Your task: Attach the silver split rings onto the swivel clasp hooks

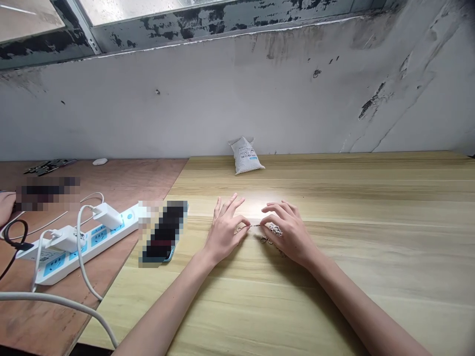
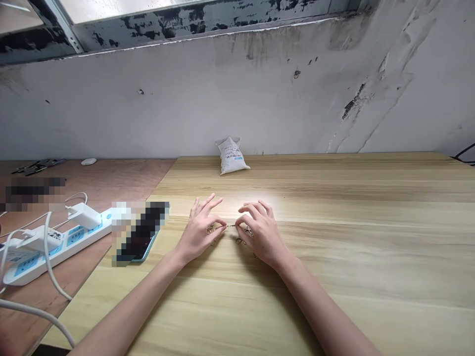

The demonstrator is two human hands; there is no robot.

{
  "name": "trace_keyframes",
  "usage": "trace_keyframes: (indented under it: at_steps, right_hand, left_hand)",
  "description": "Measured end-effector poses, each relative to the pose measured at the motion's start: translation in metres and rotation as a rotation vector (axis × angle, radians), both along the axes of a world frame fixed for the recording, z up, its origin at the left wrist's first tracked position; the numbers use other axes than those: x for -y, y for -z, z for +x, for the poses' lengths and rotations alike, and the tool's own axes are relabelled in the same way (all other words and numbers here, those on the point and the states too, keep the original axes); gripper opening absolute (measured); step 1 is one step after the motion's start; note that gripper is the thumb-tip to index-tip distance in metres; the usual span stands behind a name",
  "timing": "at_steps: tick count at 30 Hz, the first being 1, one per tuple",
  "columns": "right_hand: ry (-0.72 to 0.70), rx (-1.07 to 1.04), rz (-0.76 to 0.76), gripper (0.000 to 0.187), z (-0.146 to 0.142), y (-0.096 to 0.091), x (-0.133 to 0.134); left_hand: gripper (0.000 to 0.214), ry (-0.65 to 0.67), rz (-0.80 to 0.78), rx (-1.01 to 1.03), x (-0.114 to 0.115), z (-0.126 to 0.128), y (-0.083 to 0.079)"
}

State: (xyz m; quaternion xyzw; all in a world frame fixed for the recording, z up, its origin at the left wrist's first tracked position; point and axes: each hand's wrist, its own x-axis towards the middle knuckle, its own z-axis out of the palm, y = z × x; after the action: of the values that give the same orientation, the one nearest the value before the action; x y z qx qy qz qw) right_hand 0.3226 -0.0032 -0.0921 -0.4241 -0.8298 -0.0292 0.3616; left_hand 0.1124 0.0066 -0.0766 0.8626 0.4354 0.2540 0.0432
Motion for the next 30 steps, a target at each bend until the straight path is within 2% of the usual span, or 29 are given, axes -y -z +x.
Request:
trace_keyframes:
  at_steps: [14, 20, 26, 30]
  right_hand:
    - [0.052, -0.012, 0.084, 0.011, -0.008, 0.0, 0.003]
    - [0.082, 0.0, 0.095, 0.017, -0.015, -0.001, 0.004]
    - [0.071, -0.07, 0.066, 0.015, -0.014, 0.001, 0.002]
    - [0.063, -0.079, 0.043, 0.012, -0.014, 0.003, 0.001]
  left_hand:
    - [0.011, -0.009, -0.006, 0.017, -0.001, -0.001, 0.0]
    - [0.011, -0.036, -0.065, 0.065, -0.002, -0.002, 0.002]
    - [0.009, -0.051, -0.18, 0.174, -0.004, -0.002, 0.005]
    - [0.007, -0.039, -0.208, 0.14, -0.005, -0.003, 0.008]
